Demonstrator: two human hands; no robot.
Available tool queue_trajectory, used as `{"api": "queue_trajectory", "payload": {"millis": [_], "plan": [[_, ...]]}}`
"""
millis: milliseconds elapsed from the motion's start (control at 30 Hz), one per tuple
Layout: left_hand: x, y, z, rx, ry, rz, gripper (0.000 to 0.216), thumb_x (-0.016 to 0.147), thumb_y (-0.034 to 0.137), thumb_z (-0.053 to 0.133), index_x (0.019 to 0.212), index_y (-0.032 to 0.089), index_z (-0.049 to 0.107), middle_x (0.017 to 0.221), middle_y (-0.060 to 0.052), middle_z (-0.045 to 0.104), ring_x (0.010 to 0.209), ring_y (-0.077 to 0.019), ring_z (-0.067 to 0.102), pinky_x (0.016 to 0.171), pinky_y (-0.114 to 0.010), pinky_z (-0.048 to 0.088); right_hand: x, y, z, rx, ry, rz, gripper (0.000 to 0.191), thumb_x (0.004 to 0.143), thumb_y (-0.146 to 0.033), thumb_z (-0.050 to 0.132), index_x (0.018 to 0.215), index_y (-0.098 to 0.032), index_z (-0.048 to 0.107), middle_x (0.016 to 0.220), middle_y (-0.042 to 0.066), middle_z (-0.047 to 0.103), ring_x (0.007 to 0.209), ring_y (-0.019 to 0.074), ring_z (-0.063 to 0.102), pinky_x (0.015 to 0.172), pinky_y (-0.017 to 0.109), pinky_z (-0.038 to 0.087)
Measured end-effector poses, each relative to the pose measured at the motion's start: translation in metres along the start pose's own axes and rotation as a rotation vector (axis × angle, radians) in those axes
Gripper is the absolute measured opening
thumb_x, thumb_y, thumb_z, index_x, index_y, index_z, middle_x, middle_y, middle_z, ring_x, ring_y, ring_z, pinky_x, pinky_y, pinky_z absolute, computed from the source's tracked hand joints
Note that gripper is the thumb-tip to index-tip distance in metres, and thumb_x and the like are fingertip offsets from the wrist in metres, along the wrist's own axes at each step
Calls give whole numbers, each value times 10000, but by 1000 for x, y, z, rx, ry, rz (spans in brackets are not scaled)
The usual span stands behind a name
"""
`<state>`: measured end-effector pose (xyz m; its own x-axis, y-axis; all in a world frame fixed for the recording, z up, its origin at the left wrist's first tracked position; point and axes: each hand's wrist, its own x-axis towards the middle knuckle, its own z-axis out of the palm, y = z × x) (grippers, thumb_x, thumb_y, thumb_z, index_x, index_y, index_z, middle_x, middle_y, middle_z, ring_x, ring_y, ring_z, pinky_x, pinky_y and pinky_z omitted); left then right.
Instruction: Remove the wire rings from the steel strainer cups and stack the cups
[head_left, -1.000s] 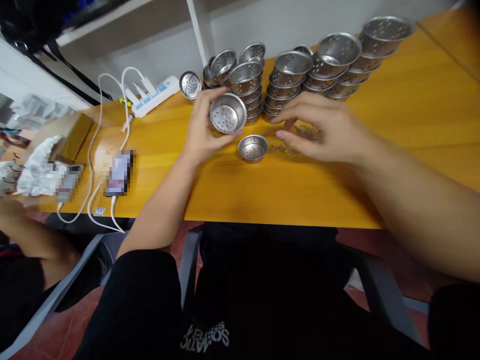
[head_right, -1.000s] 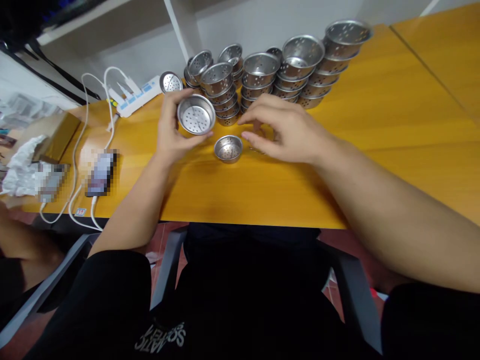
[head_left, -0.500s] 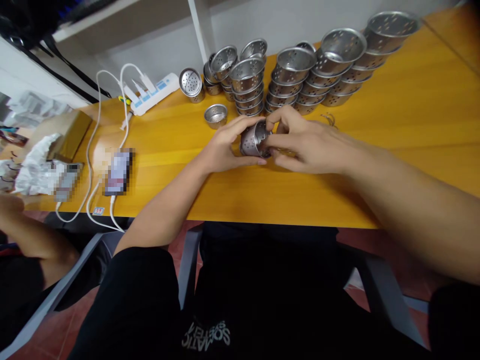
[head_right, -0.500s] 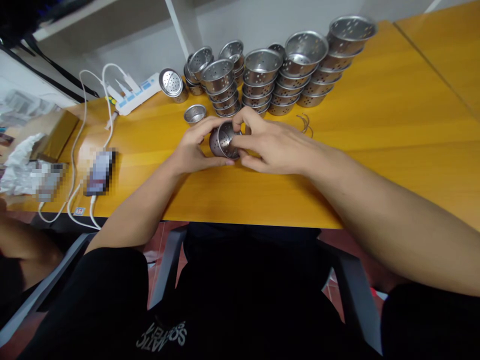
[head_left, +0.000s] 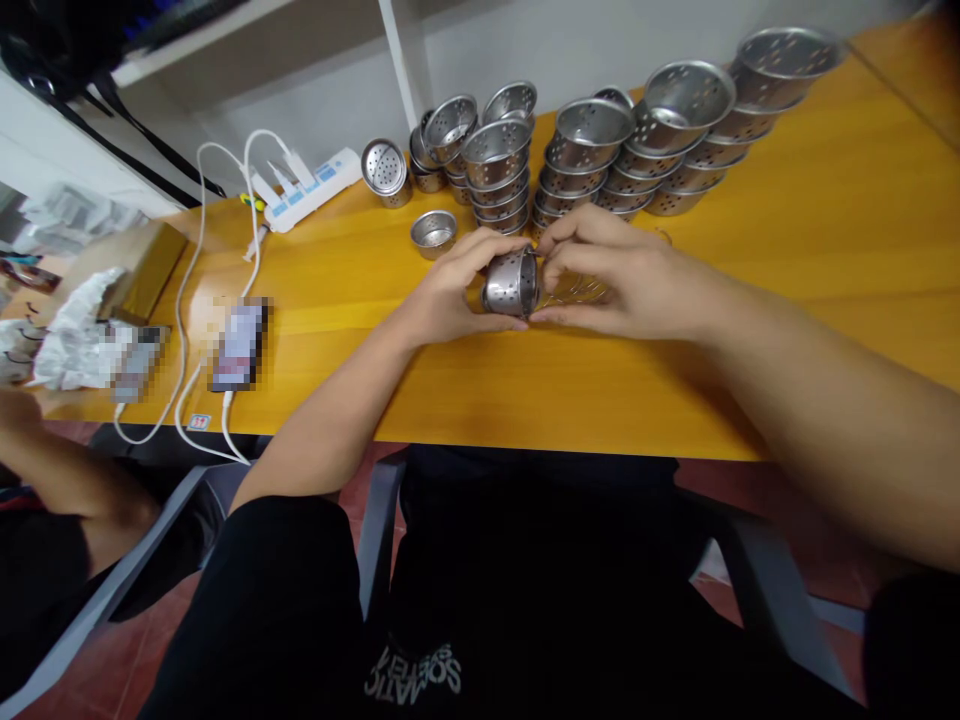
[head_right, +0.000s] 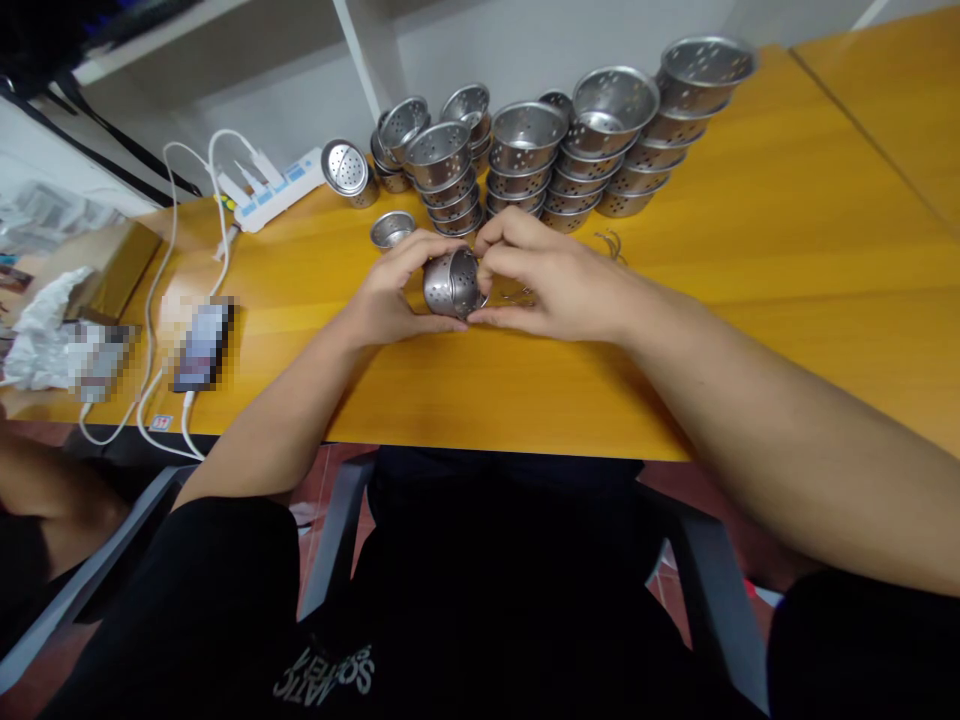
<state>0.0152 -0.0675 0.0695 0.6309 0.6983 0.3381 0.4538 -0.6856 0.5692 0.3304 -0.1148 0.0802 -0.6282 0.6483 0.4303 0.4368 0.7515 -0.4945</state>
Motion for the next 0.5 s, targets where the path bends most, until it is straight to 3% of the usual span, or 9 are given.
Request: {"api": "queue_trajectory", "payload": {"millis": [333,500], "plan": [[1,9,-4,-106,13,-51,990,633,826,1307,1427,395,901,1586,-62,875,1726,-518,763,1527,-777,620,-3,-7,-1,31,30,38,547,1152,-947,754,1117,-422,900,1427,133,831,1370,465,783,1224,784,674],[-1,5,-5,-117,46,-71,933,752,714,1304,1504,381,864,1661,-83,839,1794,-527,687,1570,-772,571,0,-11,-3,-40,152,77,600,1162,-945,746,1101,-357,846,1489,191,814,1483,491,772,1306,774,648]]}}
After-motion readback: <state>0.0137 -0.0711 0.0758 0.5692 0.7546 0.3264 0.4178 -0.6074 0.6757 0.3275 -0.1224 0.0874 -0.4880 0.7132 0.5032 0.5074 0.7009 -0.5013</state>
